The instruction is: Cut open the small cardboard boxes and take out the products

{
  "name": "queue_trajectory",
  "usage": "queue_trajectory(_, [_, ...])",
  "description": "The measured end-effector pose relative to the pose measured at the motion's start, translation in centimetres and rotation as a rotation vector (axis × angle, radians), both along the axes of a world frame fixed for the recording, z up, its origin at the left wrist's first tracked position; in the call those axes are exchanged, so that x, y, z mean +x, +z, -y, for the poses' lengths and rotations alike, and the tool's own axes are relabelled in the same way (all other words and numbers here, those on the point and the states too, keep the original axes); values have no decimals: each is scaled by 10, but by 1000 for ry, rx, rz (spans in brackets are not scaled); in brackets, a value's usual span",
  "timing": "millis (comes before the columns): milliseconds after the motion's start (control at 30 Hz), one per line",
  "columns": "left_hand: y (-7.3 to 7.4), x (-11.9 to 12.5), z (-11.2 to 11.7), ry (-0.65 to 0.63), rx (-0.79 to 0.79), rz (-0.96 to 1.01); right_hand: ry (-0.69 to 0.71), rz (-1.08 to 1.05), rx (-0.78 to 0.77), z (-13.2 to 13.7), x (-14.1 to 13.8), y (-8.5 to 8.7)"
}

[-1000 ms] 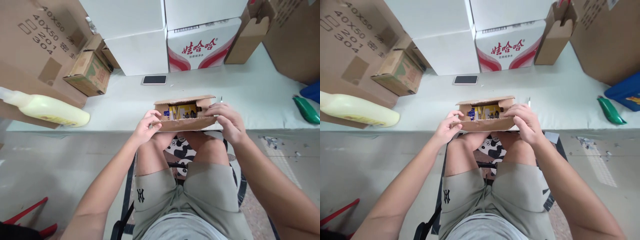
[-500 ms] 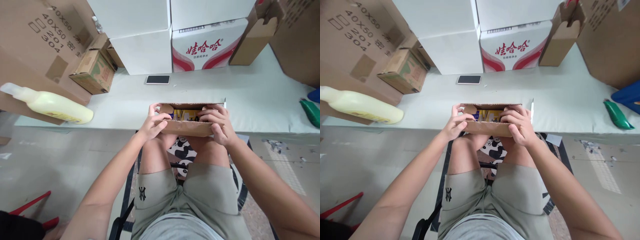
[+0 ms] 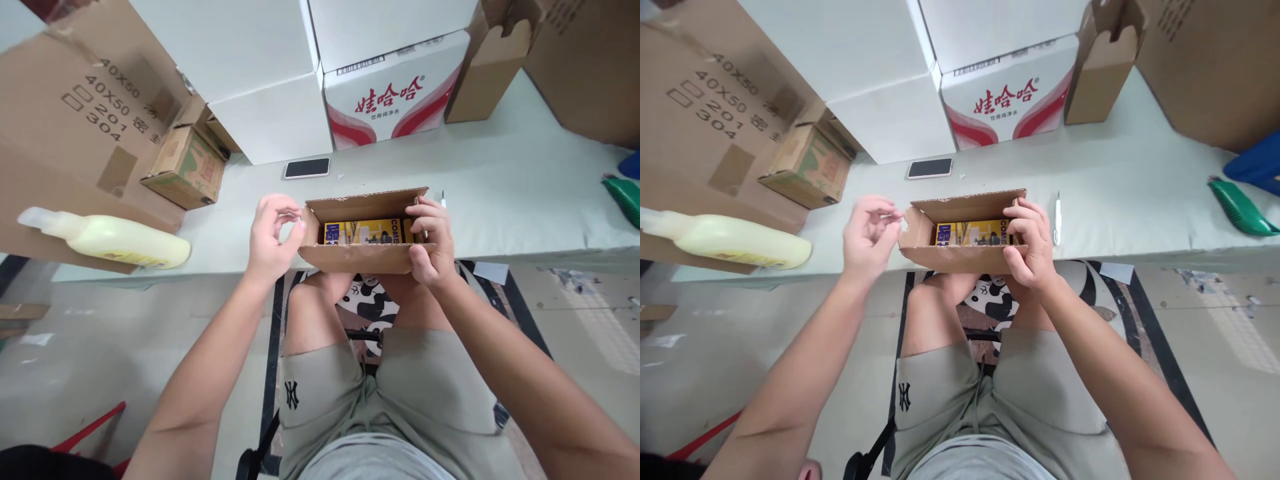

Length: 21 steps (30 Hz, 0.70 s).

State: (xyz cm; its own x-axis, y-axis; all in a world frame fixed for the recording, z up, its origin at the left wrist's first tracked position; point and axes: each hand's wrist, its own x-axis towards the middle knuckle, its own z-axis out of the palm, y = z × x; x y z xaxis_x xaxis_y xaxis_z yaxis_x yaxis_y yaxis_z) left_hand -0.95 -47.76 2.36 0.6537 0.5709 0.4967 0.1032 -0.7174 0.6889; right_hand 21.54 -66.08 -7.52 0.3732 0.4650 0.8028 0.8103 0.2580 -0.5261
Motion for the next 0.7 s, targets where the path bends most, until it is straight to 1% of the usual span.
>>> queue_trajectory(33, [16,11,7,-49,52,-62,-21,-9,-3,-1,0,-1])
queue_trajectory(67, [31,24,13,-154,69,-187,-37,-14,-12,-1,-1,-2])
queue_trajectory(100, [44,39,18,-293,84,-349,-49,-15,-17,0,-1,-2])
queue_trajectory(133, [53,55,22,-420,108,-510,-52,-14,-21,0,-1,-3])
queue_trajectory(167, [59,71,25,-531,143,-666,-50,-11,-21,1,-1,-3])
queue_trajectory(200, [61,87,26,-585,180,-794,-42,-10,-21,2,-1,-3])
queue_trajectory(233, [61,101,27,-613,214,-913,-31,-12,-24,3,-1,-3])
queue_trajectory(300, [53,122,29,-646,283,-1091,-7,-19,-18,4,-1,-4])
queue_trajectory(367, [43,134,33,-680,330,-1170,7,-22,-7,4,-2,-4])
queue_trajectory(433, [36,137,38,-708,346,-1166,15,-21,16,4,-3,-5])
queue_trajectory(500, [32,136,42,-723,350,-1133,17,-24,41,2,-4,-5])
queue_trajectory(600, [32,133,43,-752,375,-1098,4,-36,55,0,-6,-5])
queue_trajectory(700, [32,133,44,-738,397,-1068,9,-40,58,-1,-7,-4])
